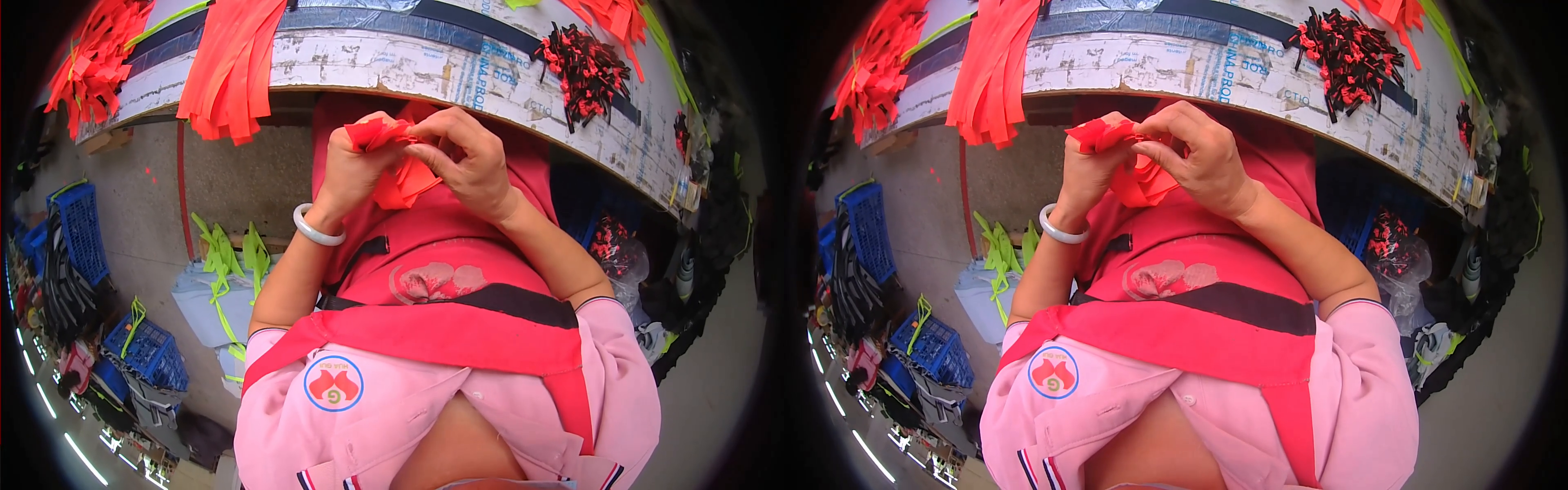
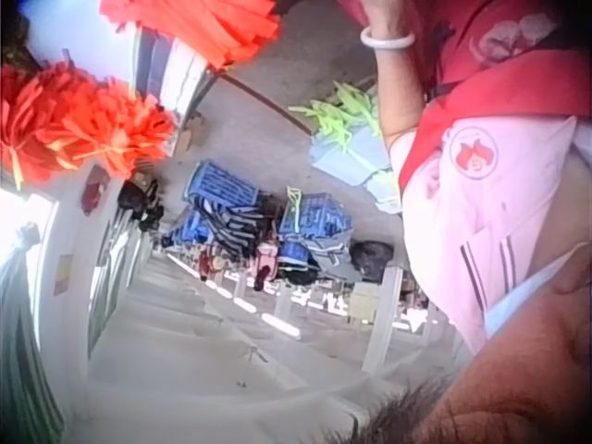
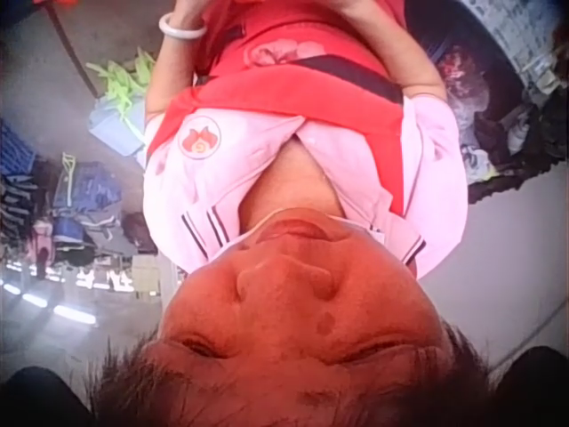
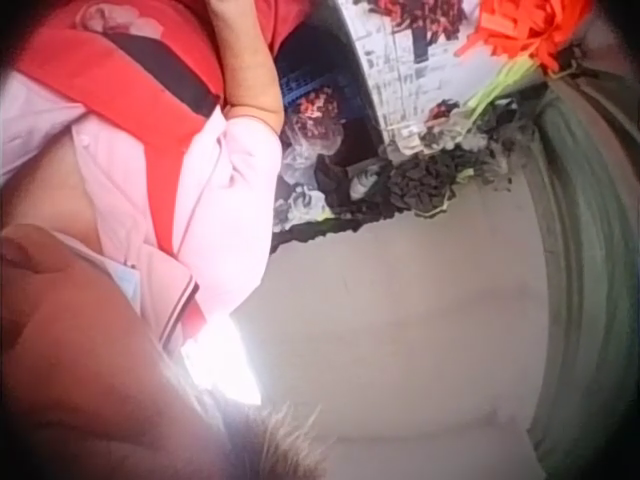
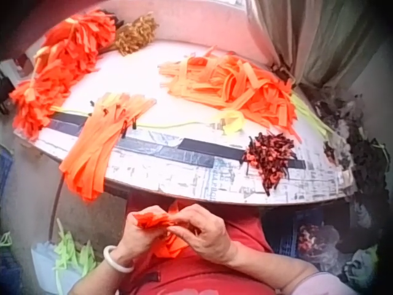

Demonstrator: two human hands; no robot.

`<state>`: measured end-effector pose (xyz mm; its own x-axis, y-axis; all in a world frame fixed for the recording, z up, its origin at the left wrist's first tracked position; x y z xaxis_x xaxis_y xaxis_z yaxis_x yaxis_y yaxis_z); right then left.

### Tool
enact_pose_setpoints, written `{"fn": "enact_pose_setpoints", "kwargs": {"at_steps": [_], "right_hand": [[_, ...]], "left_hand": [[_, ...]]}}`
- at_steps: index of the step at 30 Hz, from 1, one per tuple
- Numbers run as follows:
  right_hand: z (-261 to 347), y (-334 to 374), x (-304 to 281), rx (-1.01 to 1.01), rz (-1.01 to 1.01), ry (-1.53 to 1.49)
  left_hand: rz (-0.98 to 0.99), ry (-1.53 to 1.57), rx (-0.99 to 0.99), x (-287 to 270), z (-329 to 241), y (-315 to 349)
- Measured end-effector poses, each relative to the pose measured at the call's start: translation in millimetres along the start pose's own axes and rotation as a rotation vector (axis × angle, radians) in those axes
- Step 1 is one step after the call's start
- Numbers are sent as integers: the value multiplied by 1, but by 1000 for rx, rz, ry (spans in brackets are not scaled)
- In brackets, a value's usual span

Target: Assemble red plastic fringe strips into bundles using black clips.

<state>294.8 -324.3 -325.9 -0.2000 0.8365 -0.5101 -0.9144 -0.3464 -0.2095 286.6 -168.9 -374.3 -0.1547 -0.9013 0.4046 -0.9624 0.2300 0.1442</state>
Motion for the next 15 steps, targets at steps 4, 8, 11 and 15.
{"fn": "enact_pose_setpoints", "kwargs": {"at_steps": [4,8,11,15], "right_hand": [[-1,2,0,-18,-19,-5],[-1,3,1,-63,-50,-12],[-2,4,1,-1,-36,-38],[-4,5,1,-36,-57,-33]], "left_hand": [[11,12,-11,-1,3,1],[-2,-11,-1,2,0,2],[-2,-51,15,2,0,2],[13,-100,11,2,-1,2]]}}
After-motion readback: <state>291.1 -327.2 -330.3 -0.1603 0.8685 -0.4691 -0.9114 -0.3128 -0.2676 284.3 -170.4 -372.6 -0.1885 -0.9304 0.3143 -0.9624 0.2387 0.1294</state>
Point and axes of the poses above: each hand's wrist, its own y-axis away from the middle knuckle, its own x-axis out of the palm, z = x × y, the point moved 4 cm from there along -y, towards the middle knuckle, and after that the axes turned 6 degrees about y, right-handed, at the moved point
